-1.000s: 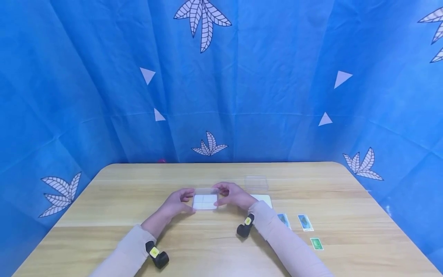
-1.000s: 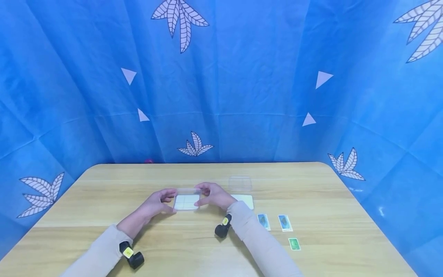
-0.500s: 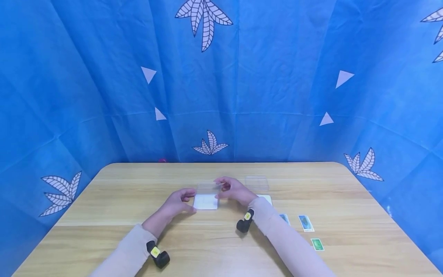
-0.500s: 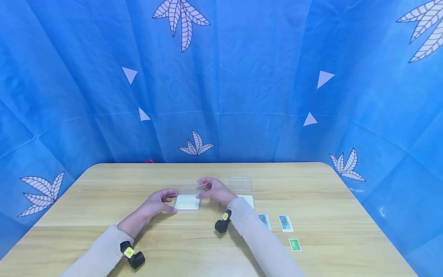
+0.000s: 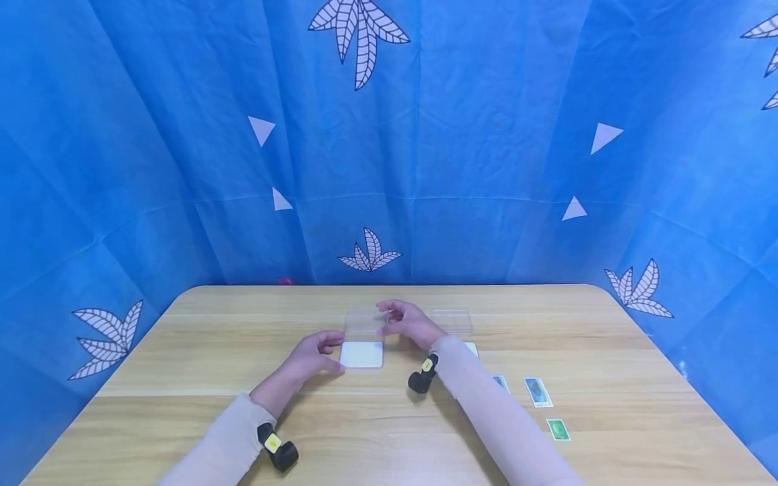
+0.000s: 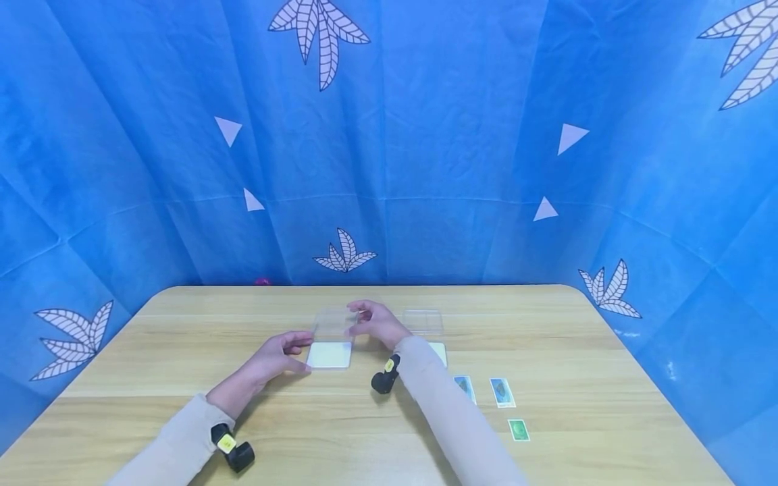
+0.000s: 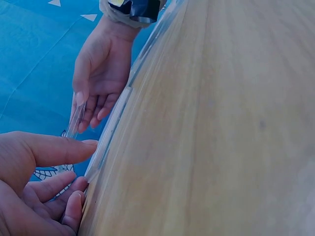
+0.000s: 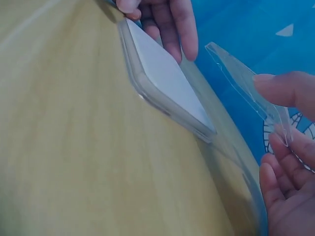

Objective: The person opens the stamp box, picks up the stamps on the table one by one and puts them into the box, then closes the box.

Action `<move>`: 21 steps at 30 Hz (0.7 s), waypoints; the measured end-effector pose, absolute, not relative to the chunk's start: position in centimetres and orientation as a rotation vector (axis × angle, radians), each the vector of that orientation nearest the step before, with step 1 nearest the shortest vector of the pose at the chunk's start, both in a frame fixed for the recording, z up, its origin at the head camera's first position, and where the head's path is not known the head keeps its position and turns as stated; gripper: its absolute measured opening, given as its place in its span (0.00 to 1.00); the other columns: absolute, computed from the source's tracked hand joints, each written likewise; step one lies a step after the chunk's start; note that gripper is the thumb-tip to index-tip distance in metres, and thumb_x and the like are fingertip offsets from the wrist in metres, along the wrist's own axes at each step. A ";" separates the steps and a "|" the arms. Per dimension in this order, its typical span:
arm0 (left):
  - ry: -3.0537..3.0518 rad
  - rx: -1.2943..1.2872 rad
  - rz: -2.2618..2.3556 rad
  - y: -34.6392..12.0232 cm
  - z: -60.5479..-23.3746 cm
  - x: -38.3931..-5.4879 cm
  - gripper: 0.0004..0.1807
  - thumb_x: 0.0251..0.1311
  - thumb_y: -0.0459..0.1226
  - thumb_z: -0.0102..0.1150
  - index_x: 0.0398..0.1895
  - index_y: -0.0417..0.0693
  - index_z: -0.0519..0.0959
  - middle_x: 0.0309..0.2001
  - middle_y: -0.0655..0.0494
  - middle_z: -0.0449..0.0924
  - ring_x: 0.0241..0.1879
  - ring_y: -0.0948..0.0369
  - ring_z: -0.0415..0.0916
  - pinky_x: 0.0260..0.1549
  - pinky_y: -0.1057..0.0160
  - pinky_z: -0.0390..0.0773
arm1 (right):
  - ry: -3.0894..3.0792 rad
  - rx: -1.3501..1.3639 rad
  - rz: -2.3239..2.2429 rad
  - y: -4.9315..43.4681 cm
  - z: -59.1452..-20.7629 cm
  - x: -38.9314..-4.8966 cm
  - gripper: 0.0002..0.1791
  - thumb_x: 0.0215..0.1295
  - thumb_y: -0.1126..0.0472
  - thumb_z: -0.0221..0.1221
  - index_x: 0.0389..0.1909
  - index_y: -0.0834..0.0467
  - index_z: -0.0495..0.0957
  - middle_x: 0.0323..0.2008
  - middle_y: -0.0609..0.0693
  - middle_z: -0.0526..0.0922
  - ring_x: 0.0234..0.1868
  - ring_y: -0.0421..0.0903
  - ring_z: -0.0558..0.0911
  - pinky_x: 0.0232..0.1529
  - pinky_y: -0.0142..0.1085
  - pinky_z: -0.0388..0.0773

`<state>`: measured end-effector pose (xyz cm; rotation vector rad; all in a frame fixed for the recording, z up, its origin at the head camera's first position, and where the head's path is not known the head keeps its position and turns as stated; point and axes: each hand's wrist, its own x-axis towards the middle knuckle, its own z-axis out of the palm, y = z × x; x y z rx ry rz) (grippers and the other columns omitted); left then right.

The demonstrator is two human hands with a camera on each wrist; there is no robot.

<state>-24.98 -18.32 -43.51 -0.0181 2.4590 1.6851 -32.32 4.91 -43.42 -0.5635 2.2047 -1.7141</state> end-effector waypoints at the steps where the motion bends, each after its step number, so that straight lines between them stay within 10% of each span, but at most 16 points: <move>1: 2.458 -0.019 1.686 -18.3 -43.5 -25.0 0.37 0.35 0.22 0.70 0.57 0.37 0.73 0.55 0.44 0.76 0.52 0.50 0.69 0.54 0.51 0.70 | 2.208 -0.549 -1.713 4.9 -43.4 -32.4 0.34 0.49 0.65 0.66 0.61 0.61 0.69 0.57 0.58 0.73 0.53 0.52 0.70 0.57 0.42 0.68; 21: 2.472 -0.061 1.672 -18.0 -43.6 -25.3 0.37 0.36 0.23 0.70 0.57 0.41 0.74 0.54 0.48 0.77 0.51 0.52 0.69 0.54 0.51 0.70 | 2.211 -0.460 -1.704 4.2 -44.1 -34.5 0.37 0.47 0.65 0.68 0.62 0.58 0.68 0.57 0.54 0.74 0.56 0.51 0.70 0.58 0.44 0.69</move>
